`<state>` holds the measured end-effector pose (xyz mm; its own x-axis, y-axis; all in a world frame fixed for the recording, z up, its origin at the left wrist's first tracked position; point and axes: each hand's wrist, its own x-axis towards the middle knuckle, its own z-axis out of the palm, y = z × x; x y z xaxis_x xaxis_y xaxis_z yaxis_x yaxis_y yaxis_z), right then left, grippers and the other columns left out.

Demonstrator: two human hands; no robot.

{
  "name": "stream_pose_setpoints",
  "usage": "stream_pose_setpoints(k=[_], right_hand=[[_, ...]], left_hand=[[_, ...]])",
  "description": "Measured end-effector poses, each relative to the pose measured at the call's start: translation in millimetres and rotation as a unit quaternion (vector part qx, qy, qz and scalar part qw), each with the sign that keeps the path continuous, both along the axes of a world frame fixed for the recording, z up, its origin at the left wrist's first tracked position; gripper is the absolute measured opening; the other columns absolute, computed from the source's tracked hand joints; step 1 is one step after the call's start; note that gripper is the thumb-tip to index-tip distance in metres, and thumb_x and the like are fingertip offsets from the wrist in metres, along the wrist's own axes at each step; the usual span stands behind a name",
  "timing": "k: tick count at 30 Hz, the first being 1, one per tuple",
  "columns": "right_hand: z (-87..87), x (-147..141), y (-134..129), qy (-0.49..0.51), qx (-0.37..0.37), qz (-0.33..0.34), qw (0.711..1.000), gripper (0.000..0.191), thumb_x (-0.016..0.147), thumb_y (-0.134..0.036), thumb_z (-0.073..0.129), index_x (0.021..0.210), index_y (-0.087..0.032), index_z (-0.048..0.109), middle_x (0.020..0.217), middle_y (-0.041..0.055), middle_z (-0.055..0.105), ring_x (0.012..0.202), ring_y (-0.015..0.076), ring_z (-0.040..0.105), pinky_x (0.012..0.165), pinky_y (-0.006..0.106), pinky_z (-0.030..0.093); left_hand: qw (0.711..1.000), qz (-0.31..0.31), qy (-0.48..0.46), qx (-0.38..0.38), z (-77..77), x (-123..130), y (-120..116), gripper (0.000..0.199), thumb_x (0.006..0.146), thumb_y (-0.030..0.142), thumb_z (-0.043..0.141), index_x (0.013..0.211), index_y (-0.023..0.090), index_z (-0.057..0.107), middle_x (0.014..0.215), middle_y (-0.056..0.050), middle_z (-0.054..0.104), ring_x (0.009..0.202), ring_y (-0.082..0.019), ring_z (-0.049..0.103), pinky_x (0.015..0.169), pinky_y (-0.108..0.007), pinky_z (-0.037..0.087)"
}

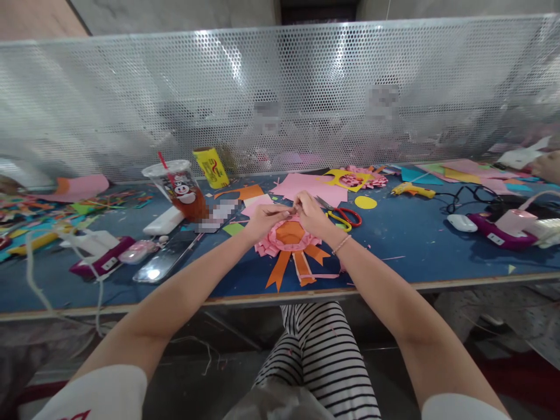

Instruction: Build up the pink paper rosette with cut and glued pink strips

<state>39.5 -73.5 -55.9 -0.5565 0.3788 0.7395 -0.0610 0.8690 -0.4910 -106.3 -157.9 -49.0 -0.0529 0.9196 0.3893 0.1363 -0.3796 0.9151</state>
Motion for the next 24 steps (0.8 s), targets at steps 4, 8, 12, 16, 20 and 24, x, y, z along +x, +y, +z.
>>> stream_pose_setpoints(k=[4,8,12,16,20,24], right_hand=[[0.6,1.0,1.9,0.002,0.009,-0.002,1.000,0.008,0.082,-0.013,0.039,0.083,-0.021,0.040,0.081,0.0031,0.046,0.078,0.0158,0.046,0.072,0.032,0.040],[4.6,3.5,1.0,-0.018,0.041,-0.022,0.999,0.005,0.082,-0.015,0.043,0.082,-0.020,0.044,0.083,0.0038,0.049,0.080,0.0163,0.048,0.075,0.032,0.041],[6.6,5.3,0.6,-0.026,0.073,-0.030,0.997,0.006,0.081,-0.014,0.045,0.081,-0.020,0.046,0.082,0.0040,0.050,0.079,0.0164,0.049,0.074,0.032,0.043],[7.0,6.8,0.8,-0.016,0.102,-0.035,0.994,0.008,0.082,-0.014,0.045,0.084,-0.020,0.049,0.085,0.0048,0.053,0.083,0.0169,0.051,0.077,0.033,0.044],[7.3,7.3,1.9,0.002,0.121,-0.042,0.992,0.009,0.083,-0.017,0.045,0.089,-0.020,0.052,0.088,0.0055,0.055,0.087,0.0170,0.052,0.080,0.033,0.044],[7.8,7.2,2.7,-0.005,0.106,-0.057,0.993,0.007,0.083,-0.017,0.045,0.085,-0.020,0.052,0.084,0.0045,0.055,0.081,0.0160,0.053,0.074,0.031,0.045]], left_hand=[[1.000,0.011,0.017,0.004,-1.0,-3.0,1.6,0.029,0.067,0.034,0.069,0.089,0.015,0.071,0.090,-0.007,0.071,0.083,-0.017,0.064,0.085,-0.035,0.049],[0.999,0.041,0.019,0.007,-1.8,-4.7,3.4,0.028,0.068,0.036,0.068,0.087,0.016,0.071,0.086,-0.006,0.071,0.081,-0.017,0.064,0.084,-0.036,0.049],[0.999,0.046,0.019,0.005,-3.9,-3.7,4.4,0.026,0.067,0.034,0.068,0.085,0.016,0.072,0.085,-0.006,0.071,0.079,-0.016,0.064,0.084,-0.035,0.048],[0.998,0.031,-0.058,0.000,-5.7,-1.6,5.6,0.028,0.066,0.034,0.070,0.086,0.016,0.072,0.086,-0.006,0.071,0.081,-0.017,0.064,0.085,-0.037,0.048],[0.991,-0.003,-0.130,-0.012,-4.5,-0.1,5.6,0.029,0.064,0.033,0.072,0.088,0.017,0.071,0.087,-0.006,0.071,0.087,-0.018,0.063,0.086,-0.038,0.047],[0.993,-0.021,-0.113,-0.015,-4.5,0.3,4.2,0.031,0.064,0.033,0.072,0.091,0.018,0.071,0.093,-0.007,0.070,0.091,-0.019,0.063,0.090,-0.040,0.046]])
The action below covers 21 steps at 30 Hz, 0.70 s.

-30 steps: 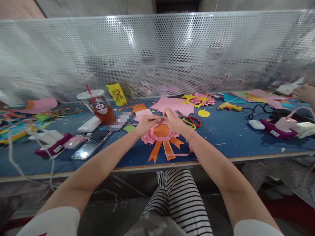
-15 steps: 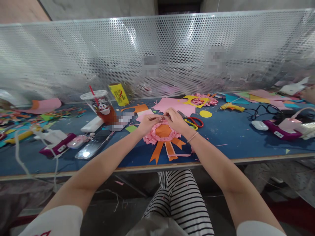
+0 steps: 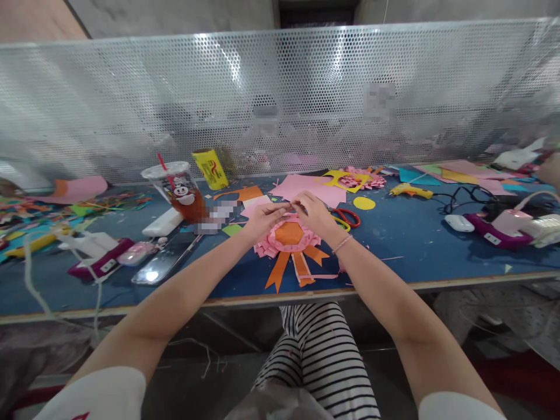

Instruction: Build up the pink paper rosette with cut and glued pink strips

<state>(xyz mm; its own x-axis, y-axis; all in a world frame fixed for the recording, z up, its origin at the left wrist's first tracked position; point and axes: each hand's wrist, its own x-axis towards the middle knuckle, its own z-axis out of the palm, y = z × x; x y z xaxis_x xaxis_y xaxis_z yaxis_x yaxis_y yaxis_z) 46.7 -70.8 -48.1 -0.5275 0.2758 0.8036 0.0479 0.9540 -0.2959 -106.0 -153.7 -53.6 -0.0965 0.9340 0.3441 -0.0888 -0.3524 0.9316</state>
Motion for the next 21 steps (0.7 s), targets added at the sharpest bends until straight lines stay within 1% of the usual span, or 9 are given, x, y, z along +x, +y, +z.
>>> stream_pose_setpoints(k=[3,6,9,13,21], right_hand=[[1.0,0.7,-0.1,-0.004,-0.018,0.000,1.000,0.006,0.080,-0.015,0.046,0.080,-0.020,0.050,0.081,0.0038,0.054,0.077,0.0153,0.052,0.069,0.029,0.045],[2.2,2.1,0.9,-0.018,-0.031,0.010,0.999,0.006,0.079,-0.014,0.047,0.078,-0.019,0.049,0.079,0.0033,0.053,0.074,0.0148,0.051,0.067,0.028,0.044],[2.9,3.4,3.5,-0.040,-0.035,0.025,0.998,0.007,0.079,-0.013,0.045,0.077,-0.019,0.048,0.079,0.0032,0.052,0.075,0.0148,0.051,0.068,0.029,0.043],[3.1,4.5,5.7,-0.057,-0.031,0.030,0.997,0.007,0.080,-0.014,0.045,0.076,-0.020,0.047,0.079,0.0032,0.052,0.076,0.0154,0.050,0.071,0.030,0.042],[0.4,4.4,6.0,-0.065,0.006,0.023,0.998,0.011,0.082,-0.012,0.038,0.078,-0.021,0.043,0.080,0.0044,0.048,0.079,0.0177,0.046,0.074,0.033,0.040]], left_hand=[[0.999,-0.006,0.034,0.001,-0.5,0.2,-1.4,0.032,0.066,0.035,0.070,0.092,0.017,0.070,0.096,-0.007,0.069,0.092,-0.020,0.063,0.091,-0.041,0.046],[0.998,-0.006,0.066,-0.004,0.5,0.4,-2.9,0.033,0.067,0.036,0.069,0.093,0.016,0.070,0.097,-0.008,0.069,0.091,-0.020,0.063,0.089,-0.040,0.047],[0.996,0.003,0.094,-0.008,3.2,0.2,-4.2,0.035,0.067,0.037,0.068,0.093,0.014,0.070,0.094,-0.009,0.070,0.090,-0.020,0.063,0.087,-0.039,0.048],[0.993,0.004,0.120,-0.008,6.6,0.7,-6.0,0.036,0.067,0.038,0.068,0.094,0.013,0.069,0.093,-0.009,0.070,0.090,-0.020,0.063,0.089,-0.039,0.047],[0.995,-0.033,0.093,-0.008,8.0,4.7,-9.3,0.039,0.065,0.038,0.070,0.096,0.015,0.069,0.102,-0.010,0.067,0.099,-0.022,0.059,0.088,-0.039,0.048]])
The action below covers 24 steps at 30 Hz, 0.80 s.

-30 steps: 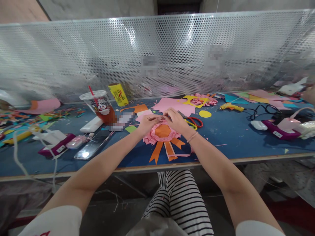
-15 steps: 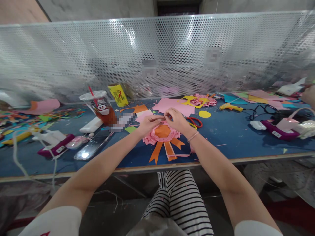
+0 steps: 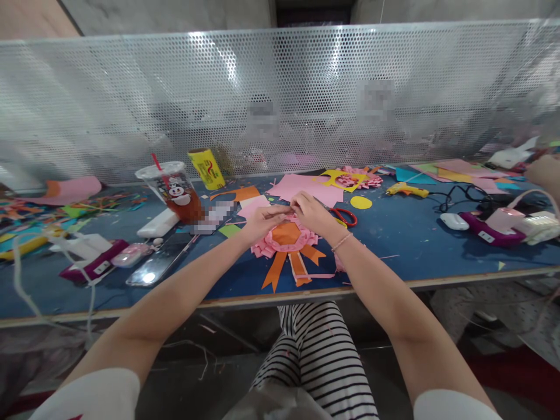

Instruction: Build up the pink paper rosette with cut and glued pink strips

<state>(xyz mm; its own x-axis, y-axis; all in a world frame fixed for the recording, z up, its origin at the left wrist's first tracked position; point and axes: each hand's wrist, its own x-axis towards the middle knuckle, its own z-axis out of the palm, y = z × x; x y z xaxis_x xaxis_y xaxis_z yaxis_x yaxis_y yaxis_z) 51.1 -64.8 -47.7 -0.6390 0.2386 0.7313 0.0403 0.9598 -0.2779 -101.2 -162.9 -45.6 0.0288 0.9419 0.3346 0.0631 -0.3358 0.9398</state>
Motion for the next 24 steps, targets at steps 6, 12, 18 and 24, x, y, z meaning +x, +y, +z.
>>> stream_pose_setpoints(k=[6,12,18,24], right_hand=[[-4.5,-1,4,-0.013,0.023,0.009,1.000,0.013,0.084,-0.011,0.034,0.079,-0.021,0.040,0.082,0.0055,0.046,0.079,0.0184,0.043,0.074,0.034,0.039],[-5.3,1,1,-0.027,0.011,0.021,0.999,0.012,0.082,-0.009,0.034,0.081,-0.020,0.039,0.084,0.0056,0.044,0.080,0.0179,0.043,0.073,0.034,0.039],[-1.8,-3,-7,-0.001,-0.066,0.004,0.998,0.011,0.083,-0.011,0.033,0.079,-0.020,0.036,0.081,0.0045,0.043,0.076,0.0166,0.042,0.072,0.032,0.038],[-5.8,-8,-3,0.026,-0.138,0.004,0.990,0.008,0.082,-0.014,0.034,0.078,-0.021,0.036,0.077,0.0019,0.043,0.072,0.0155,0.041,0.068,0.031,0.037]], left_hand=[[1.000,-0.005,0.010,0.001,0.0,1,0,0.038,0.065,0.039,0.070,0.095,0.015,0.069,0.100,-0.010,0.067,0.097,-0.022,0.059,0.089,-0.041,0.047],[1.000,-0.002,0.016,0.005,-0.4,-1,1,0.034,0.066,0.038,0.069,0.090,0.014,0.070,0.095,-0.009,0.068,0.091,-0.020,0.061,0.088,-0.040,0.048],[1.000,0.002,0.000,0.002,-2.2,-4,4,0.038,0.067,0.041,0.068,0.094,0.014,0.070,0.094,-0.010,0.069,0.092,-0.021,0.062,0.088,-0.041,0.048],[0.998,-0.023,-0.056,-0.011,-4.5,-3,6,0.037,0.067,0.039,0.069,0.096,0.015,0.069,0.097,-0.009,0.068,0.094,-0.021,0.062,0.091,-0.042,0.047]])
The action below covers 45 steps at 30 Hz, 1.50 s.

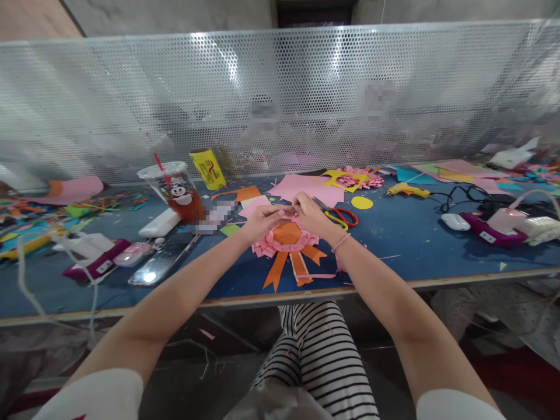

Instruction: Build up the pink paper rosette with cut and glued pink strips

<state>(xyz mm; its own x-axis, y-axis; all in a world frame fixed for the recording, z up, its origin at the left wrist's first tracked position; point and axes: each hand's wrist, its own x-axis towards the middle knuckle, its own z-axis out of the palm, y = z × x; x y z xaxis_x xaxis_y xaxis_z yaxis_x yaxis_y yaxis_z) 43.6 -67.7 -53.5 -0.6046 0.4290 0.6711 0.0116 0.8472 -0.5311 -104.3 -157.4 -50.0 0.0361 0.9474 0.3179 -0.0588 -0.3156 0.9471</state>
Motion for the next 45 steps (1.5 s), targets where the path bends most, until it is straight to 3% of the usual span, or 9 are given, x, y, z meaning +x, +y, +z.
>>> stream_pose_setpoints(k=[8,23,28,34,41,45], right_hand=[[5.0,-1,-7,0.035,-0.071,0.021,0.997,0.003,0.081,-0.020,0.036,0.078,-0.021,0.037,0.075,0.0012,0.042,0.068,0.0144,0.041,0.063,0.029,0.038],[2.5,-5,-2,0.082,-0.156,0.031,0.984,0.012,0.082,-0.032,0.039,0.079,-0.021,0.038,0.076,0.0005,0.044,0.071,0.0134,0.045,0.067,0.029,0.043],[1.6,-5,0,0.079,-0.150,0.022,0.985,0.013,0.082,-0.033,0.043,0.081,-0.020,0.042,0.080,0.0016,0.048,0.075,0.0136,0.048,0.070,0.030,0.044],[4.9,-1,-2,0.079,-0.167,0.003,0.983,0.017,0.080,-0.035,0.048,0.074,-0.019,0.045,0.070,-0.0010,0.048,0.064,0.0118,0.047,0.060,0.027,0.042],[5.3,-1,-2,0.062,-0.249,0.071,0.964,0.019,0.078,-0.037,0.050,0.071,-0.019,0.051,0.062,-0.0024,0.052,0.058,0.0109,0.049,0.057,0.025,0.040],[6.6,-3,-2,0.074,-0.294,0.084,0.949,0.016,0.074,-0.033,0.051,0.068,-0.018,0.052,0.058,-0.0032,0.052,0.056,0.0101,0.049,0.055,0.024,0.040]], left_hand=[[0.998,-0.037,-0.038,-0.018,6.8,2,-5,0.035,0.068,0.036,0.069,0.098,0.017,0.069,0.099,-0.011,0.068,0.096,-0.022,0.062,0.088,-0.038,0.047],[0.999,-0.038,-0.032,-0.005,6.6,4,-5,0.040,0.067,0.036,0.069,0.105,0.022,0.066,0.118,-0.010,0.060,0.101,-0.022,0.060,0.088,-0.039,0.046],[0.998,-0.008,0.053,0.036,8.6,3,-5,0.042,0.071,0.038,0.065,0.110,0.023,0.063,0.118,-0.009,0.060,0.099,-0.021,0.060,0.087,-0.039,0.047],[0.940,0.088,0.287,0.164,7.8,3,-5,0.038,0.079,0.030,0.054,0.116,0.024,0.058,0.111,-0.010,0.056,0.095,-0.018,0.056,0.080,-0.033,0.048],[0.862,0.113,0.419,0.262,-1.7,-7,3,0.042,0.085,0.022,0.046,0.126,0.022,0.047,0.110,-0.009,0.053,0.100,-0.017,0.052,0.087,-0.035,0.046],[0.840,0.110,0.456,0.273,-2.4,-10,4,0.042,0.085,0.021,0.044,0.127,0.021,0.045,0.112,-0.010,0.053,0.104,-0.018,0.051,0.089,-0.036,0.046]])
